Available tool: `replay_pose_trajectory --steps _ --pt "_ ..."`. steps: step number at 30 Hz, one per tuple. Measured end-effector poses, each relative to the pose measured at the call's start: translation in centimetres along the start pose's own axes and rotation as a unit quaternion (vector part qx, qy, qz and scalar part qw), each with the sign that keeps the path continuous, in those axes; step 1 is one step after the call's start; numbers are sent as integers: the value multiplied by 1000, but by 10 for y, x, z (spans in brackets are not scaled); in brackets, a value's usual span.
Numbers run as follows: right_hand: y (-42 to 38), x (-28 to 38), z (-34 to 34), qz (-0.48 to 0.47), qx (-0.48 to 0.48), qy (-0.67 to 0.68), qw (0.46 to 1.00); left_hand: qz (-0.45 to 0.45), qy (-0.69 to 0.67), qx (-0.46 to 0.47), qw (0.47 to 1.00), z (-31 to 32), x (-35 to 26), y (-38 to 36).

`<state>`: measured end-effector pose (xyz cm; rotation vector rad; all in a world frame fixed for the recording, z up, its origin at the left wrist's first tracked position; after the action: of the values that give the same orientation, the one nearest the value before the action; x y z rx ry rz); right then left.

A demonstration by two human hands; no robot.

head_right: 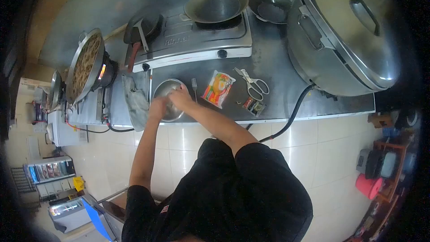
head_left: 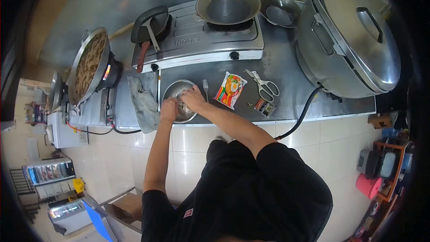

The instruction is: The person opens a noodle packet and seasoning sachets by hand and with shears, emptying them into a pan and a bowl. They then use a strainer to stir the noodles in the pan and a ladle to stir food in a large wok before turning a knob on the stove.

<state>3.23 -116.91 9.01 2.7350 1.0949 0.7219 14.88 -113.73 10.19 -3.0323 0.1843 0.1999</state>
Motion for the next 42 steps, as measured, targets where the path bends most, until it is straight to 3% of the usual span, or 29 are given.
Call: replay_pose_trajectory --steps 4,7,10,13,15,16,18,20,21,22,24,27,28,31,32,35,36,39,40,42 --pt "-3 -7 -9 22 -23 16 999 2 15 -43 999 -22 -12 -4" --pt "-19 -21 -35 75 -73 105 989 21 -91 -166 982 -61 -37 -2" --pt "-58 -56 -63 177 -122 296 931 22 -203 -269 941 -91 -65 7" --pt "-129 -94 -98 241 -204 319 894 -26 -424 -194 884 -92 -110 29" --pt "-176 -119 -121 308 -249 270 878 -13 -482 -134 865 -59 -144 50" --pt "-199 -141 -111 385 -171 254 871 0 -447 -128 886 -44 -159 59" --pt "-228 -160 -118 457 -119 222 853 -17 -340 -104 934 -6 -181 69" --pt "-237 -167 -125 459 -104 180 864 -74 -192 -68 976 34 -187 78" --pt "-239 -168 -129 460 -99 160 868 -91 -216 -17 972 45 -188 81" --pt "-241 -161 -140 404 -207 42 890 -107 -238 35 965 55 -188 83" --pt "-241 -159 -145 382 -243 53 890 -92 -253 111 957 69 -189 84" --pt "-229 -146 -140 387 -216 151 883 18 -560 234 795 78 -198 75" --pt "-223 -144 -135 392 -194 197 877 38 -559 153 814 72 -197 68" --pt "-200 -133 -110 330 -114 543 764 27 -684 161 711 21 -209 32" --pt "-193 -123 -127 348 -66 432 829 41 -689 126 713 10 -210 25" --pt "-175 -97 -157 354 -59 293 886 46 -665 22 745 4 -199 11" --pt "-166 -91 -159 310 -131 312 888 24 -608 -20 793 -10 -197 4" --pt "-153 -80 -172 268 -177 216 922 14 -585 -130 800 -24 -192 -1" --pt "-150 -81 -169 274 -188 240 912 2 -614 -167 771 -27 -193 -2" --pt "-143 -80 -175 274 -185 249 910 -24 -610 -168 774 -26 -193 -2"
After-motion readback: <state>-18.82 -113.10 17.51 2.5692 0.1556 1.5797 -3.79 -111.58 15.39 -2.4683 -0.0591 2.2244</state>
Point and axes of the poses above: each hand's wrist, its own y-axis towards the middle knuckle, its own z-axis out of the palm, x = y × z, the point moved 6 cm from there along y, towards the middle knuckle, and after that the axes turned 2 degrees about -y, right-handed, at the moved point
